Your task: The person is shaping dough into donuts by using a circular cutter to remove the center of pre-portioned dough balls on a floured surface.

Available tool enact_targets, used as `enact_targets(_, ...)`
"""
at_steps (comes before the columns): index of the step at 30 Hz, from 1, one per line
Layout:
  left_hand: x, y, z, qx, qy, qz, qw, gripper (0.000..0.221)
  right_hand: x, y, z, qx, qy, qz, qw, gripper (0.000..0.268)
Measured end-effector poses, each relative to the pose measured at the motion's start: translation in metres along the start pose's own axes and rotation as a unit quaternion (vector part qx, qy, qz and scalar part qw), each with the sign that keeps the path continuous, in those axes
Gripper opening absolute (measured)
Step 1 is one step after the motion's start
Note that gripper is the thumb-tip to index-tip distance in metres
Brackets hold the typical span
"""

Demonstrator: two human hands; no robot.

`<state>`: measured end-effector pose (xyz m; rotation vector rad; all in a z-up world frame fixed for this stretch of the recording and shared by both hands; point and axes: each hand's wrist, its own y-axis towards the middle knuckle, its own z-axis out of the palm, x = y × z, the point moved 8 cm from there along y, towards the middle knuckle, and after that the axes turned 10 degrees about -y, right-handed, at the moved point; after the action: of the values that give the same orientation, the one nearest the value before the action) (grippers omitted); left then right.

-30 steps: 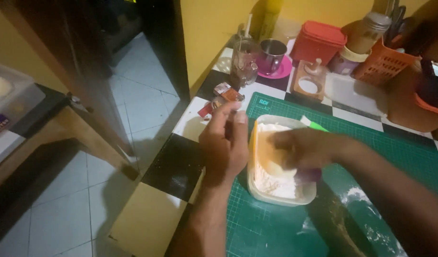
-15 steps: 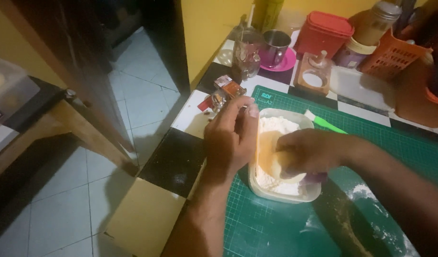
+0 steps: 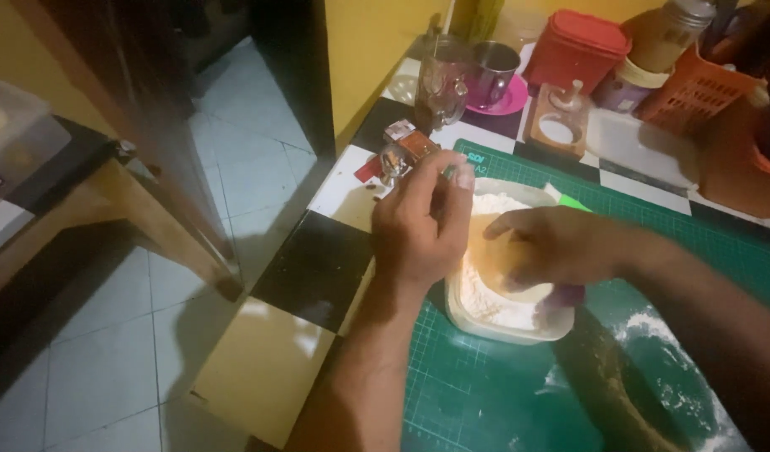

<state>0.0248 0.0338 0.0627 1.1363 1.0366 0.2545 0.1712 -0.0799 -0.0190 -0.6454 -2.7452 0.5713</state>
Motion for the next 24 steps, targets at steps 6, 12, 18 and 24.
enact_targets(6,0.014,-0.006,0.007,-0.029,0.012,0.019,0.999,0.018,-0.012,-0.002,0.0,-0.048,0.077,0.008,0.996,0.054)
enact_targets(12,0.009,-0.003,0.007,-0.006,-0.006,0.006,1.0,0.019,-0.023,-0.015,-0.009,-0.08,0.125,0.024,0.989,0.059)
enact_targets(18,0.011,-0.004,0.009,0.008,-0.016,-0.001,1.0,0.019,-0.015,-0.019,-0.015,-0.067,0.067,0.062,0.994,0.059)
enact_targets(24,0.007,-0.001,0.007,0.013,-0.021,-0.017,1.0,0.019,-0.006,-0.01,-0.026,-0.091,0.004,0.072,0.993,0.06)
